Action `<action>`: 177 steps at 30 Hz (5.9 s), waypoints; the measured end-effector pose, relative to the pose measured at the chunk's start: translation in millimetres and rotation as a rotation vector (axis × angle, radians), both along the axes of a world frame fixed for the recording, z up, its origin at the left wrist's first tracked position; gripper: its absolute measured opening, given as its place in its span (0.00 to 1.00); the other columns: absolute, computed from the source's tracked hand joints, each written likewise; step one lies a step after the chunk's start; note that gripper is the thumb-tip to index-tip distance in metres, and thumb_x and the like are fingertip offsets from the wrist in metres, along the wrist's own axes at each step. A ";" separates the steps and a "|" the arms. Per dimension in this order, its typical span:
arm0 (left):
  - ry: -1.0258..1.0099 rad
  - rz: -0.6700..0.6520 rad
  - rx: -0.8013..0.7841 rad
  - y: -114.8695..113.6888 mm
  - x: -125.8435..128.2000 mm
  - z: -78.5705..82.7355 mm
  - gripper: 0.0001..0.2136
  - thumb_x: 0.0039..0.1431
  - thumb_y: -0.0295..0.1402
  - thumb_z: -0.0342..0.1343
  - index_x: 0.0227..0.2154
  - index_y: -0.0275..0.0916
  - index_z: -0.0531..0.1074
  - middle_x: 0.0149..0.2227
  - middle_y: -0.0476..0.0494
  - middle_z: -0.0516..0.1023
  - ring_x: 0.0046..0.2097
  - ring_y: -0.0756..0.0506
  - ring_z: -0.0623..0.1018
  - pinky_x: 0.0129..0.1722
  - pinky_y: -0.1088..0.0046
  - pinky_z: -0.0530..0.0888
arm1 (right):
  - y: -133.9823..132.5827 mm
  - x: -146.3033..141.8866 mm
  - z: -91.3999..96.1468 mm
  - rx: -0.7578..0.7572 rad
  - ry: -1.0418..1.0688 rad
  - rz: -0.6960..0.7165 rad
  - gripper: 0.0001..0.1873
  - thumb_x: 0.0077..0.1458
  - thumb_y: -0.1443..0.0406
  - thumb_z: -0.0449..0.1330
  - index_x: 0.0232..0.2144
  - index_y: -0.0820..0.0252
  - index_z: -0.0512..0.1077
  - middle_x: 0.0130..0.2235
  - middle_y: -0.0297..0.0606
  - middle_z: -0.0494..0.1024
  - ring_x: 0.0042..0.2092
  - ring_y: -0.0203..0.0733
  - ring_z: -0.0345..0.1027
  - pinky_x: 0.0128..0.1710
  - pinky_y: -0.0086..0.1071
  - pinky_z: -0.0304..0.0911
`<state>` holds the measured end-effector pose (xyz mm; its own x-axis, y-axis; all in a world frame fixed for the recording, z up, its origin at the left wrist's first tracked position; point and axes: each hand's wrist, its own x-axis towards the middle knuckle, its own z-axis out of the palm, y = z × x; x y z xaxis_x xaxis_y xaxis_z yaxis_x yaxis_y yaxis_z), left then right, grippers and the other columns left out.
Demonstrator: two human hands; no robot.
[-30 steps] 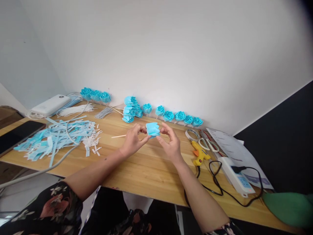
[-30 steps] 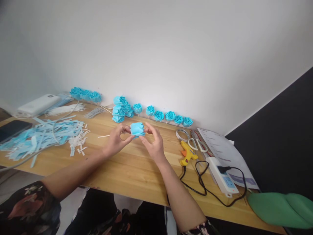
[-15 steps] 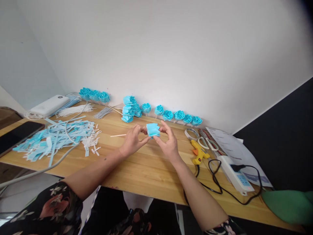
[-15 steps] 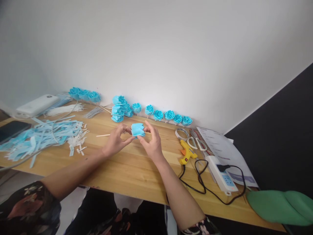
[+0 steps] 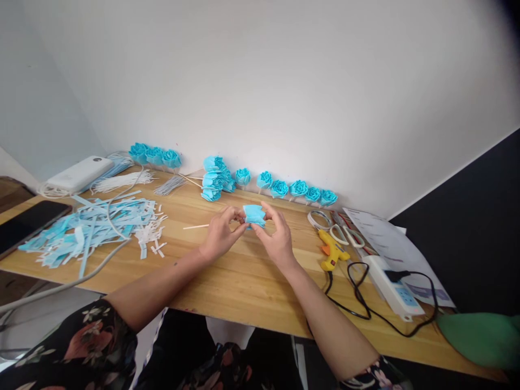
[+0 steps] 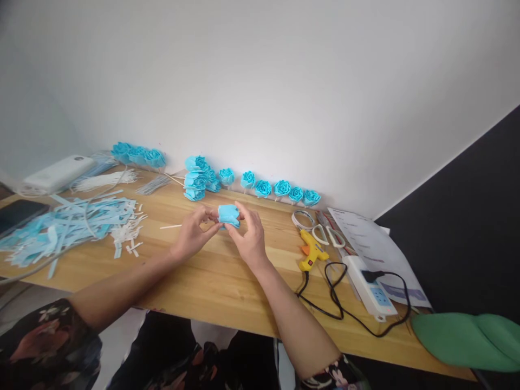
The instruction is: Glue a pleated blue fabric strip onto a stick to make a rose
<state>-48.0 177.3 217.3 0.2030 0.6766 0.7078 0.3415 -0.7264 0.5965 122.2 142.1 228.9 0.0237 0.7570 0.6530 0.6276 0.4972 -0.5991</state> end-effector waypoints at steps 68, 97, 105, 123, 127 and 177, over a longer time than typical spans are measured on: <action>-0.003 -0.076 -0.004 6.9 -3.3 2.8 0.09 0.60 0.38 0.61 0.31 0.37 0.76 0.30 0.45 0.80 0.33 0.47 0.77 0.34 0.71 0.71 | 4.5 10.3 -0.4 -0.046 0.083 0.042 0.23 0.54 0.65 0.64 0.53 0.52 0.72 0.39 0.37 0.77 0.40 0.41 0.69 0.47 0.38 0.66; 0.155 -0.060 0.156 10.8 -6.7 0.5 0.12 0.64 0.35 0.56 0.26 0.38 0.72 0.29 0.44 0.77 0.34 0.45 0.74 0.36 0.68 0.69 | 7.3 18.7 4.1 -0.274 0.284 0.085 0.23 0.58 0.57 0.59 0.54 0.58 0.71 0.37 0.38 0.80 0.40 0.42 0.73 0.46 0.38 0.66; 0.160 -0.084 0.239 11.7 -5.8 -2.4 0.12 0.64 0.35 0.56 0.26 0.37 0.72 0.31 0.42 0.78 0.34 0.45 0.75 0.36 0.68 0.69 | 5.1 10.3 3.6 -0.199 0.179 0.062 0.26 0.52 0.62 0.64 0.54 0.55 0.72 0.35 0.35 0.76 0.38 0.40 0.69 0.45 0.36 0.66; 0.095 -0.103 -0.012 4.7 0.0 -0.5 0.11 0.62 0.34 0.57 0.24 0.38 0.71 0.27 0.47 0.76 0.32 0.47 0.73 0.34 0.70 0.67 | 4.4 2.9 -0.9 -0.214 0.139 0.033 0.25 0.52 0.62 0.63 0.53 0.56 0.72 0.33 0.34 0.74 0.35 0.40 0.68 0.41 0.35 0.66; 0.101 -0.124 -0.004 5.6 -1.4 2.6 0.11 0.63 0.33 0.56 0.25 0.38 0.70 0.28 0.46 0.76 0.33 0.47 0.74 0.35 0.70 0.68 | 6.4 8.0 0.9 -0.239 0.170 0.051 0.23 0.53 0.62 0.62 0.52 0.56 0.73 0.32 0.34 0.75 0.34 0.39 0.68 0.40 0.34 0.66; 0.127 -0.106 0.067 11.6 -6.8 2.4 0.09 0.62 0.31 0.57 0.26 0.37 0.69 0.29 0.47 0.75 0.33 0.47 0.73 0.35 0.71 0.67 | 13.0 23.4 -2.0 -0.374 0.479 0.177 0.23 0.56 0.57 0.61 0.53 0.56 0.69 0.33 0.35 0.80 0.38 0.42 0.75 0.43 0.37 0.67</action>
<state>-54.8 189.0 219.7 0.3615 0.5985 0.7149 0.3303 -0.7992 0.5021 145.6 155.1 226.9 0.1014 0.9512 0.2914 0.1738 0.2715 -0.9466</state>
